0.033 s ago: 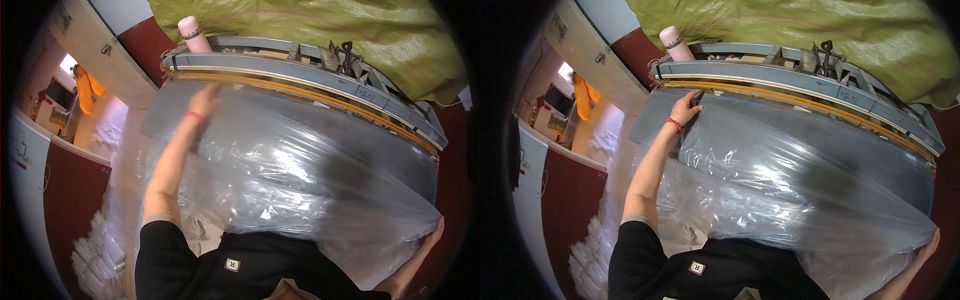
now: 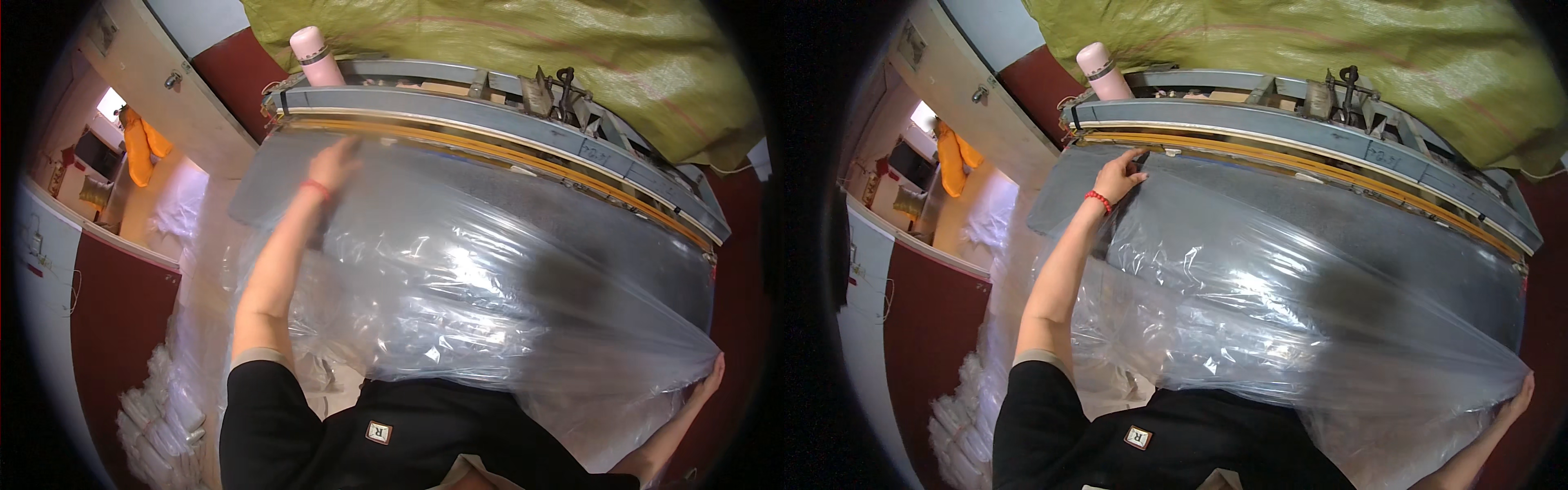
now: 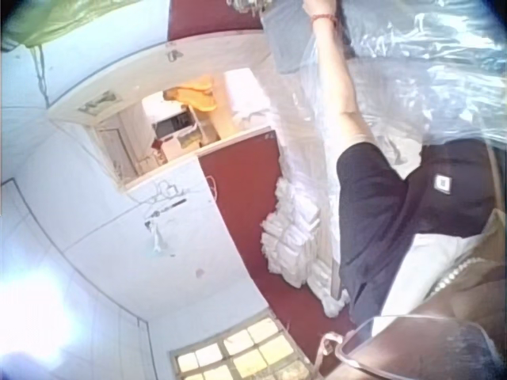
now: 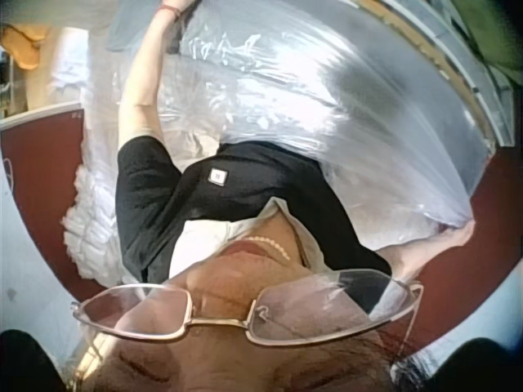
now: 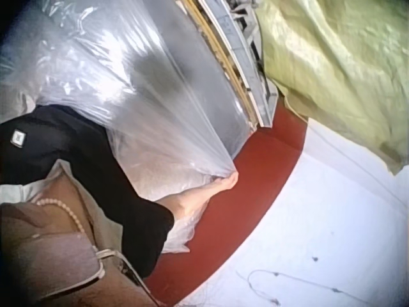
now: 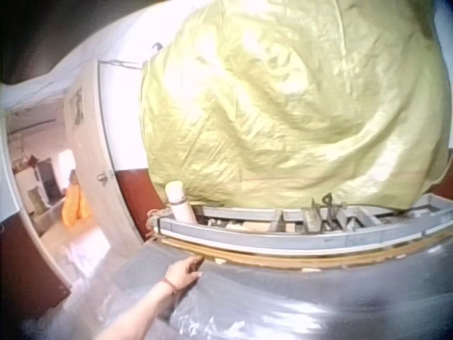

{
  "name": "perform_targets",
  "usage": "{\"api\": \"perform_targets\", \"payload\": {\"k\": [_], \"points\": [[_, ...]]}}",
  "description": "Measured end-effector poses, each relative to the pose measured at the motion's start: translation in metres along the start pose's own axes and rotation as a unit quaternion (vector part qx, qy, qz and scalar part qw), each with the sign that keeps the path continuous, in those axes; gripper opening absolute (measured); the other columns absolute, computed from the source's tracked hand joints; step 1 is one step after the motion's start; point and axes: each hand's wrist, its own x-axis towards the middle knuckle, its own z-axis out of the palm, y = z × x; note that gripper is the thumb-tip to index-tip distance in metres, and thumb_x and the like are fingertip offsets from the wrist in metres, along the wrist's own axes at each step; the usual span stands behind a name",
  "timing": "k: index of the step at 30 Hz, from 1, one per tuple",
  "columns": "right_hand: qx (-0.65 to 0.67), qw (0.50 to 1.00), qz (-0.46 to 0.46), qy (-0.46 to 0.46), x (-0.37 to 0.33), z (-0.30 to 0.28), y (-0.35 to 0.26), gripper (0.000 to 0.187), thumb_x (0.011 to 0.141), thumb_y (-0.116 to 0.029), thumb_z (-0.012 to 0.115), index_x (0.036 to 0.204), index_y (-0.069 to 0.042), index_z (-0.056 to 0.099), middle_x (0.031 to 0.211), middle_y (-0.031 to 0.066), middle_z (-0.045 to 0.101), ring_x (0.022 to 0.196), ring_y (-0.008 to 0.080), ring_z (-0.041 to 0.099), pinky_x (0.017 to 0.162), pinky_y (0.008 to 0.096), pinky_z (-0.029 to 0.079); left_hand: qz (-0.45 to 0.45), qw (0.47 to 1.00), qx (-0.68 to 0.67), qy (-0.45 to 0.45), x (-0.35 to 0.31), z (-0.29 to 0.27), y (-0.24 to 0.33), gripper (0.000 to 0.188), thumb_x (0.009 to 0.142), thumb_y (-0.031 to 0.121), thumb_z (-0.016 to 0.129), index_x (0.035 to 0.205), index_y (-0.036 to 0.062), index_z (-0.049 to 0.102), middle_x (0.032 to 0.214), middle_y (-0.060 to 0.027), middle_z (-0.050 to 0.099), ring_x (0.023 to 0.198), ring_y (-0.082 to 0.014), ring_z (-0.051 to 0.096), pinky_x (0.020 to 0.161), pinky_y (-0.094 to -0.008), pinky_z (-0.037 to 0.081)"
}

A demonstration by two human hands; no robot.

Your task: The recorder is seen sealing large plastic bags using a heat sealing machine.

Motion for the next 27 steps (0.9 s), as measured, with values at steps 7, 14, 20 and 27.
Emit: {"api": "perform_targets", "payload": {"k": [7,14,20,27], "points": [[0.038,0.998,0.035,0.023,0.032,0.018,0.02,0.037,0.076,-0.025,0.064,0.105,-0.004,0.055,0.102,0.0058,0.056,0.095,0.0158,0.05,0.085,0.0292,0.038,0.037,0.986,-0.002,-0.161,0.032,-0.003,-0.015,0.018,0.068,0.012,0.068,0.074,0.0044,0.053,0.061,-0.0019,0.053,0.059,-0.0105,0.047,0.058,-0.0266,0.04],[0.024,0.99,0.086,-0.108,0.074,0.051,0.021,0.04,0.08,-0.026,0.059,0.109,0.0,0.053,0.108,0.008,0.054,0.101,0.0181,0.049,0.089,0.0302,0.037,0.038,0.973,-0.136,-0.181,0.046,-0.042,-0.008,0.008,0.071,0.008,0.065,0.07,0.0056,0.057,0.071,0.0014,0.056,0.068,-0.0087,0.051,0.064,-0.0219,0.042],[-0.26,0.949,-0.154,0.093,0.1,0.152,0.015,0.024,0.077,-0.026,0.056,0.084,-0.005,0.065,0.079,0.0066,0.063,0.075,0.017,0.058,0.065,0.0314,0.044,-0.066,0.824,-0.548,0.13,0.038,-0.028,-0.024,0.009,0.082,0.015,0.053,0.079,0.0075,0.056,0.071,0.0026,0.052,0.063,-0.0071,0.048,0.055,-0.019,0.04],[-0.077,0.983,-0.161,0.053,0.078,0.273,0.057,0.017,0.078,-0.018,0.06,0.078,-0.001,0.059,0.071,0.005,0.059,0.063,0.0113,0.054,0.059,0.0245,0.043,-0.12,0.887,-0.379,0.235,0.069,0.032,-0.112,0.014,0.083,0.018,0.053,0.072,0.0097,0.049,0.058,0.005,0.043,0.05,-0.0029,0.035,0.044,-0.017,0.026]]}}
